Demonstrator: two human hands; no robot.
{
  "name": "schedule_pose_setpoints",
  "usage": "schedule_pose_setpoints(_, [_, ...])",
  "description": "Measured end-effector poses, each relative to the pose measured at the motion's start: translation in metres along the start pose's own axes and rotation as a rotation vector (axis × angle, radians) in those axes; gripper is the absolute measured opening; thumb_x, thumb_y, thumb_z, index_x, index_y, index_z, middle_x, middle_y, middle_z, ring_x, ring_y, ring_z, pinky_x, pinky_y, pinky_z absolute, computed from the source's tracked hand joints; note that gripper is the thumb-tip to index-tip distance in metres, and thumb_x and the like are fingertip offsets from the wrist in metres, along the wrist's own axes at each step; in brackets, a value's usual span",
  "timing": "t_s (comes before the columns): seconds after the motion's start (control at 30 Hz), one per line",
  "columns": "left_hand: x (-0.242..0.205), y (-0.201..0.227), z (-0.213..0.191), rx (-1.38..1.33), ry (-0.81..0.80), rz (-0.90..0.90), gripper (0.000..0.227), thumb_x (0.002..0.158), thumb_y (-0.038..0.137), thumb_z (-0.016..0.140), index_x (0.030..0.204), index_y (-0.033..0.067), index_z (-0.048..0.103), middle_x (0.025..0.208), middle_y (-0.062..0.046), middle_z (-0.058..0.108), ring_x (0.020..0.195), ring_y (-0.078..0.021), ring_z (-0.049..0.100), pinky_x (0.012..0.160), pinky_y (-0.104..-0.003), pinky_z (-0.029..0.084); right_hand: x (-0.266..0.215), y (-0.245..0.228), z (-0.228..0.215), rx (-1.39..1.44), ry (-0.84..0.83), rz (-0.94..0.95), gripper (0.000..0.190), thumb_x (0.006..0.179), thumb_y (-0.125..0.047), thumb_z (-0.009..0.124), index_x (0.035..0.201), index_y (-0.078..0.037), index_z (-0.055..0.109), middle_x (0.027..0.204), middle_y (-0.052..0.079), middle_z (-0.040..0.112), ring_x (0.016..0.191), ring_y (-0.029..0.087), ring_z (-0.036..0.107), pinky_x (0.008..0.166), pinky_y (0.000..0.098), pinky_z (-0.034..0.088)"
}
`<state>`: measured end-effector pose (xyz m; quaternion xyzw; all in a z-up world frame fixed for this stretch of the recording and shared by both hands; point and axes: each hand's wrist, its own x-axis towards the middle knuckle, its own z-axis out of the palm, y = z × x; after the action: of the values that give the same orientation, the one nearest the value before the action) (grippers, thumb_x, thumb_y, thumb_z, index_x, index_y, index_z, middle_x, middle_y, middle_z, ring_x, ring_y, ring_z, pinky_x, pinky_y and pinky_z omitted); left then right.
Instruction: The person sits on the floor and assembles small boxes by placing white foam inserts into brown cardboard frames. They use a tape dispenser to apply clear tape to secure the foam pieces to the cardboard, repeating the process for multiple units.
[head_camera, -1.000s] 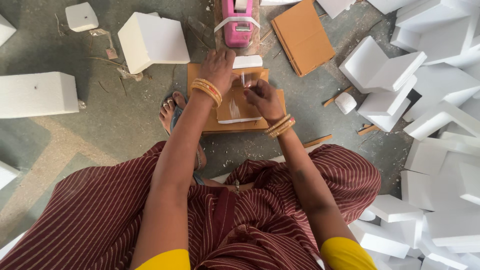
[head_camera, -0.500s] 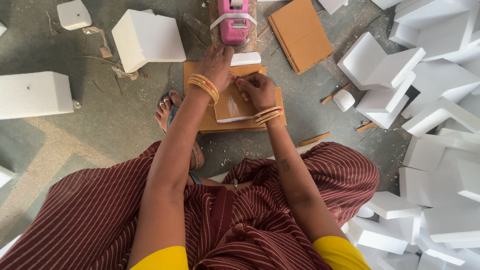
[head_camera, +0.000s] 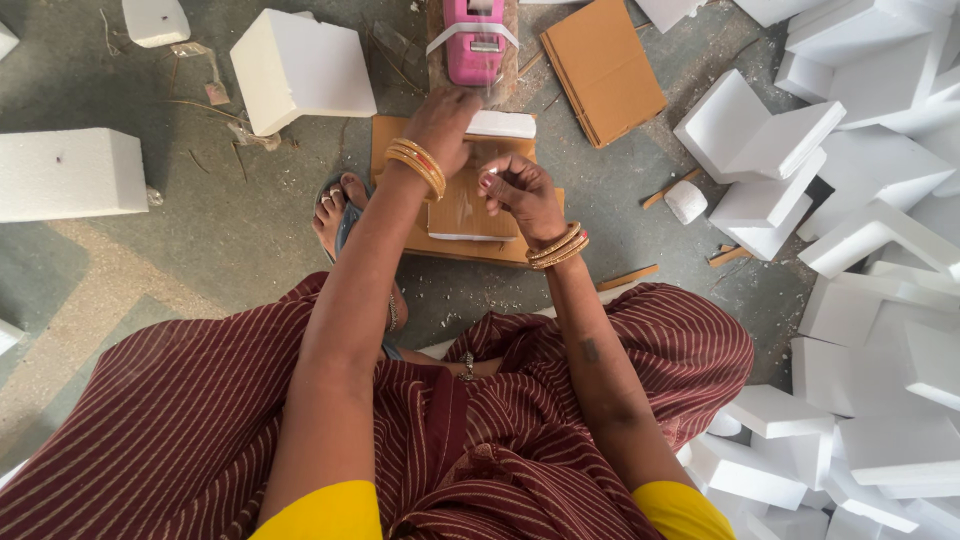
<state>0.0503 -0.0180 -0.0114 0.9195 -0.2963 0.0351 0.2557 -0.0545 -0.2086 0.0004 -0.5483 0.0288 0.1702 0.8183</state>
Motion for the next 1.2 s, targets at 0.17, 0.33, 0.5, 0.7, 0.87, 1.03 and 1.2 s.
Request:
schedule_pose_setpoints(0.17, [-0.004,0.002,-0.010,-0.121,0.024,-0.038,0.061,0.068,0.014,0.092,0.118,0.0027,0.058,0.125,-0.017,0.058,0.122,-0.0393,0.054,0.108,-0.048,0.043,0.001,0.008,-0.001,-0.050,0.082,0.047,0.010,0.099,-0.012,0.070,0.105,-0.004,0.068,0.086,0.003,0.070,0.068,0.009,0.063,0.063,0.0239,0.053])
schedule_pose_setpoints(0.33, [0.001,0.011,-0.016,-0.110,0.047,-0.107,0.062,0.063,0.015,0.094,0.114,0.0100,0.060,0.126,-0.014,0.053,0.120,-0.0406,0.053,0.106,-0.048,0.045,0.003,0.011,0.000,0.012,0.055,0.070,0.011,0.099,-0.010,0.070,0.106,-0.003,0.067,0.087,0.004,0.071,0.069,0.010,0.063,0.065,0.0248,0.053])
schedule_pose_setpoints(0.5, [0.004,0.006,-0.005,-0.115,0.032,-0.129,0.067,0.064,0.018,0.096,0.119,0.0092,0.059,0.129,-0.017,0.050,0.120,-0.0431,0.052,0.103,-0.051,0.044,-0.003,0.014,0.002,0.003,0.057,0.061,0.014,0.099,-0.010,0.069,0.109,-0.002,0.068,0.087,0.003,0.070,0.070,0.009,0.063,0.066,0.0240,0.053])
schedule_pose_setpoints(0.7, [0.008,-0.013,0.004,-0.070,0.055,-0.009,0.062,0.066,0.003,0.086,0.120,0.0026,0.055,0.133,-0.021,0.050,0.124,-0.0434,0.052,0.108,-0.050,0.044,0.014,0.026,-0.007,-0.012,0.085,0.097,0.018,0.098,-0.007,0.071,0.111,0.003,0.063,0.088,0.006,0.071,0.069,0.010,0.064,0.064,0.0245,0.055])
schedule_pose_setpoints(0.87, [0.006,-0.013,0.001,-0.207,-0.021,-0.066,0.059,0.065,0.004,0.088,0.114,0.0036,0.055,0.128,-0.019,0.053,0.122,-0.0433,0.053,0.105,-0.051,0.044,0.031,0.036,-0.013,-0.004,0.146,0.198,0.026,0.093,-0.006,0.073,0.114,0.004,0.063,0.087,0.008,0.072,0.065,0.011,0.067,0.058,0.0245,0.057])
schedule_pose_setpoints(1.03, [0.002,-0.005,-0.004,-0.238,0.008,-0.030,0.058,0.066,0.002,0.087,0.115,0.0035,0.056,0.127,-0.017,0.053,0.121,-0.0432,0.053,0.104,-0.050,0.045,0.037,0.037,-0.007,-0.143,0.304,0.151,0.024,0.097,-0.018,0.071,0.104,0.005,0.069,0.074,0.007,0.069,0.056,0.011,0.062,0.049,0.0241,0.052])
schedule_pose_setpoints(1.2, [-0.007,-0.001,-0.006,-0.245,0.046,-0.021,0.060,0.065,0.001,0.087,0.116,0.0027,0.054,0.124,-0.018,0.053,0.118,-0.0438,0.053,0.102,-0.050,0.044,0.033,0.029,0.007,-0.450,0.423,0.081,0.037,0.096,-0.033,0.072,0.096,0.005,0.072,0.068,0.010,0.069,0.054,0.016,0.063,0.052,0.0312,0.051])
